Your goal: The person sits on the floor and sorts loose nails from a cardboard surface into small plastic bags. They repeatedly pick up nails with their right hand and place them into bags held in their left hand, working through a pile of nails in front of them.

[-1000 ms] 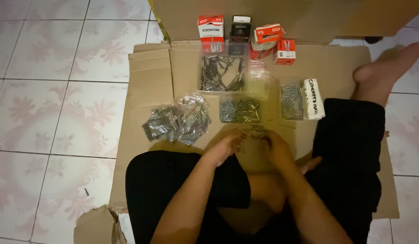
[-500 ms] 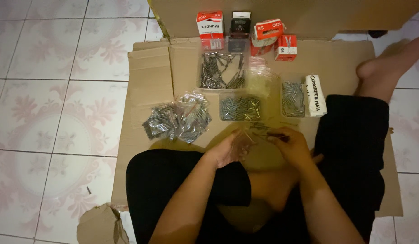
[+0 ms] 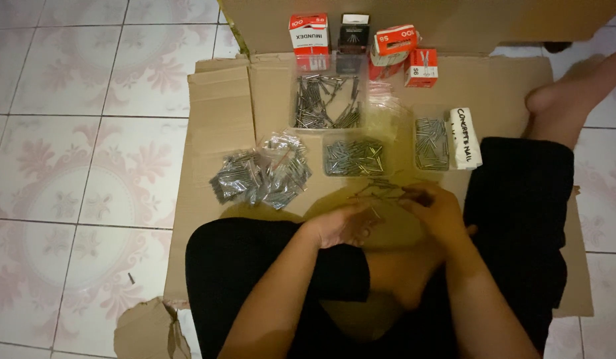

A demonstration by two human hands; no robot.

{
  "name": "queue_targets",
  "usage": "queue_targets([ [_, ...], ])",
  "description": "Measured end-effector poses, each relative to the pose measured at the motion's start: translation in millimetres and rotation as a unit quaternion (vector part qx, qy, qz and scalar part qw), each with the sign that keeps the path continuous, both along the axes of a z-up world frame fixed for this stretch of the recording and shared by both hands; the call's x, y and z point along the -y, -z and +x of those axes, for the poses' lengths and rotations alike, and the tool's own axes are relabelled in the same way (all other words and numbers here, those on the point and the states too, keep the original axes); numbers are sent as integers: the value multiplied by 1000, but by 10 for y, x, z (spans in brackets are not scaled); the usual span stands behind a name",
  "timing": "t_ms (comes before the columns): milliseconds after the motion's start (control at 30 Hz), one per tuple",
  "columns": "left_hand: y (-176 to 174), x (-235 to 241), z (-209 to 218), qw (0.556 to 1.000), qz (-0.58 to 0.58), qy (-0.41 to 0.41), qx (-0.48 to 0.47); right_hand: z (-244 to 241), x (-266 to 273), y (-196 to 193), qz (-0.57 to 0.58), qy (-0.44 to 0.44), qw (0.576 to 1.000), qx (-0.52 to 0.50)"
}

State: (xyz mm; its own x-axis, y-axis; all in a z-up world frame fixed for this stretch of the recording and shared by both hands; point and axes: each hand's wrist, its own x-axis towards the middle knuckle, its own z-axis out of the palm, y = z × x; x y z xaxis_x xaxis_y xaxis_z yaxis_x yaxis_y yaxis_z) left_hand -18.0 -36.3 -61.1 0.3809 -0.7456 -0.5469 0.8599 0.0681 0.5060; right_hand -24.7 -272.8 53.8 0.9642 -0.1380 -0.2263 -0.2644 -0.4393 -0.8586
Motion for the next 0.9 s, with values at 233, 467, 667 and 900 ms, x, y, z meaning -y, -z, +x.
queue_targets([
  [233,-245,-29,82,999,-22,-18,-22,-27,69,-2,38,11,999,13],
  [467,-518,-61,53,999,-11,-32,0,-70,37,-45,20,-16,1000,-9],
  [667,-832,-58,-7,998,57,-5,-14,-96,-23,-54,-21,-70,996,-52],
  [900,-420,53,56,979,192,-33,63,-41,74,219,-50,-81,995,-28],
])
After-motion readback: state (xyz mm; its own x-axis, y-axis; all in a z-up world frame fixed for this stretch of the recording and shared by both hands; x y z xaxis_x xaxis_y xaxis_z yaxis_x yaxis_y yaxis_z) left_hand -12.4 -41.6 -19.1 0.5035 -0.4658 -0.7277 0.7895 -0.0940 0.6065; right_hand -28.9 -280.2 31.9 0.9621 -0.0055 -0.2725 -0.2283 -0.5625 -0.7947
